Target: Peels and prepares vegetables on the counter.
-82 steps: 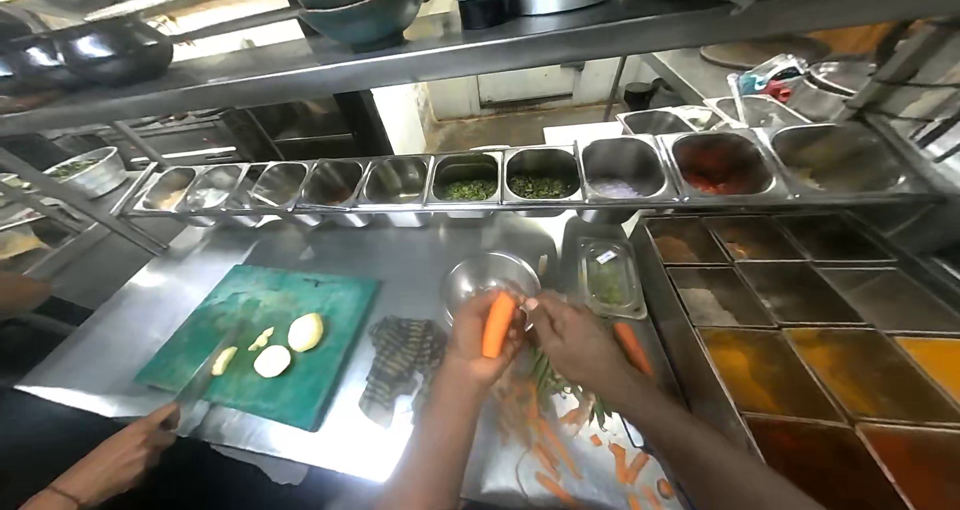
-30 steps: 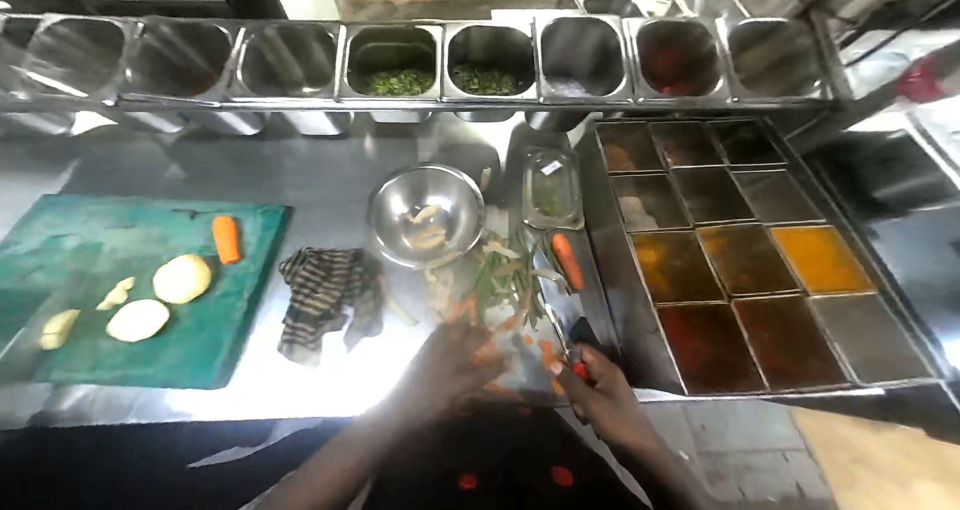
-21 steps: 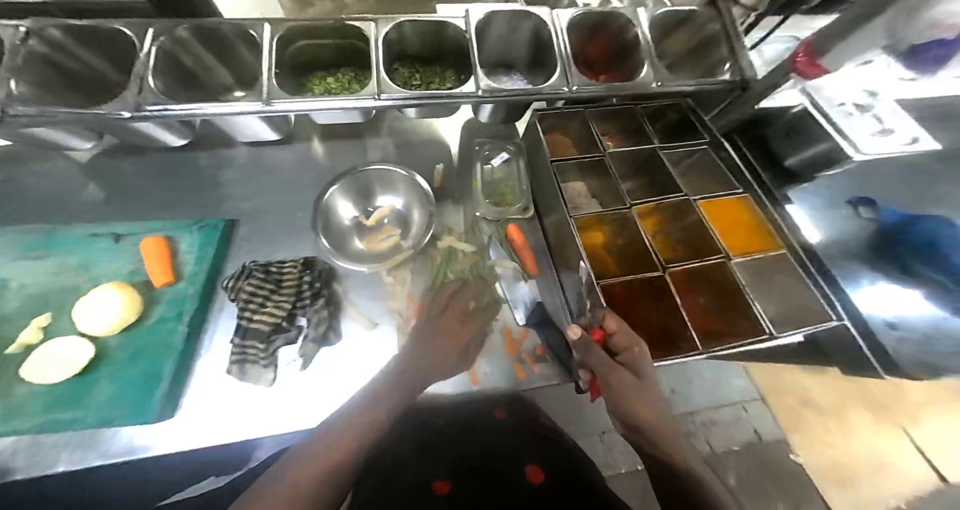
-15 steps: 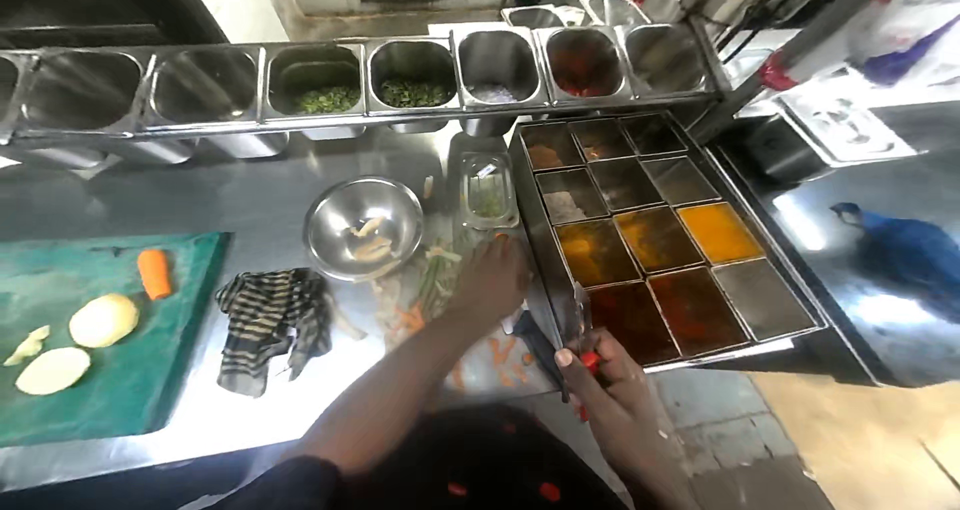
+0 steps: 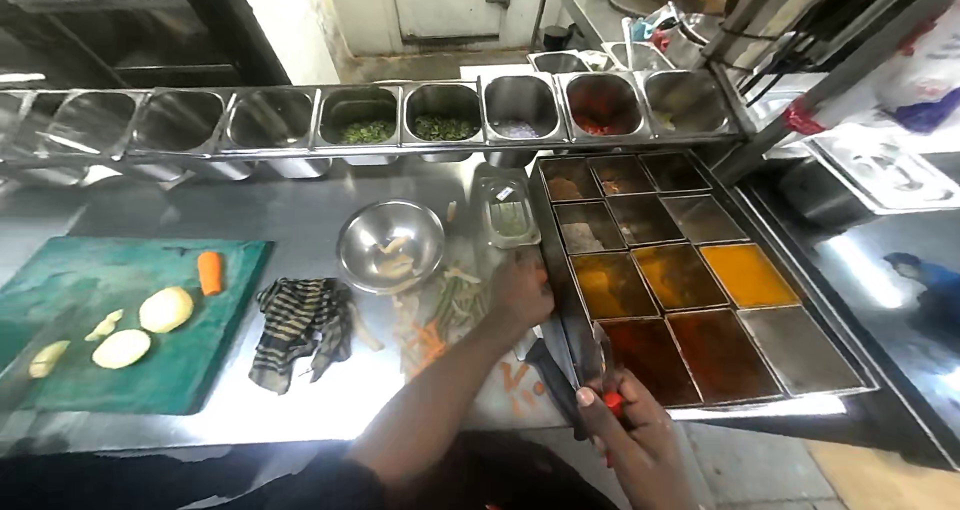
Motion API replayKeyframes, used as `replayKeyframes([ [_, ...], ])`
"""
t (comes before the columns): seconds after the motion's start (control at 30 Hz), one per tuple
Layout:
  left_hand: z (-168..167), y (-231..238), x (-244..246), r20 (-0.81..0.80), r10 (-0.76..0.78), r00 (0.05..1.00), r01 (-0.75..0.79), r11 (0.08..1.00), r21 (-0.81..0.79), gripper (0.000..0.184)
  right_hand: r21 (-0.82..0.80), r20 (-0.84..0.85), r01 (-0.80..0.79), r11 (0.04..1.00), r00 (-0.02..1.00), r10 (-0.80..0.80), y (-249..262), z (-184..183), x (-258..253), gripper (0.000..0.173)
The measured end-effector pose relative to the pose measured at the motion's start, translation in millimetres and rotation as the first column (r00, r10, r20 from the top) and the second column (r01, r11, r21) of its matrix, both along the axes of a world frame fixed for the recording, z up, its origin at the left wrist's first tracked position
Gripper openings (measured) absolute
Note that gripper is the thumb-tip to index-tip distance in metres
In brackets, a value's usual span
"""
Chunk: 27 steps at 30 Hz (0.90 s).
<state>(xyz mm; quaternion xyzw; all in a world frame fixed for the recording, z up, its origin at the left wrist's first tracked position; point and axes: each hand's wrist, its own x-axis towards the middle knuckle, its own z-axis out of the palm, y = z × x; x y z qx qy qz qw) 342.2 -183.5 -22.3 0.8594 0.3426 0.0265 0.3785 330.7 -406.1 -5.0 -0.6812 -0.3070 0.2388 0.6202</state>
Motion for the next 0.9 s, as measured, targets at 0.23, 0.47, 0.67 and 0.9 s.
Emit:
replayKeyframes([
  [0.23, 14.8, 21.0, -119.4, 0.316, 0.490, 0.812, 0.184, 0.299, -0.936, 0.041, -0.140, 0.038, -0.209, 0.968, 0.976, 0.216, 51.0, 5.0, -0.3, 0.035],
  [0.47, 18.6, 19.9, -166.5, 0.336, 0.649, 0.683, 0.264, 0.210, -0.941, 0.030, -0.298, 0.178, -0.291, 0.909, 0.919, 0.352, 112.2, 12.4, -3.1, 0.038],
  [0.67, 18.2, 22.4, -179.6, 0.305, 0.783, 0.543, 0.344, 0.124, -0.931, 0.032, -0.438, 0.228, -0.310, 0.844, 0.870, 0.438, 149.7, 31.1, -6.3, 0.038],
  [0.9, 35.8, 30.1, -180.1, 0.101, 0.868, 0.486, 0.227, -0.014, -0.974, 0.030, -0.403, 0.608, -0.151, 0.903, 0.693, 0.387, 155.2, 12.2, -47.3, 0.050],
])
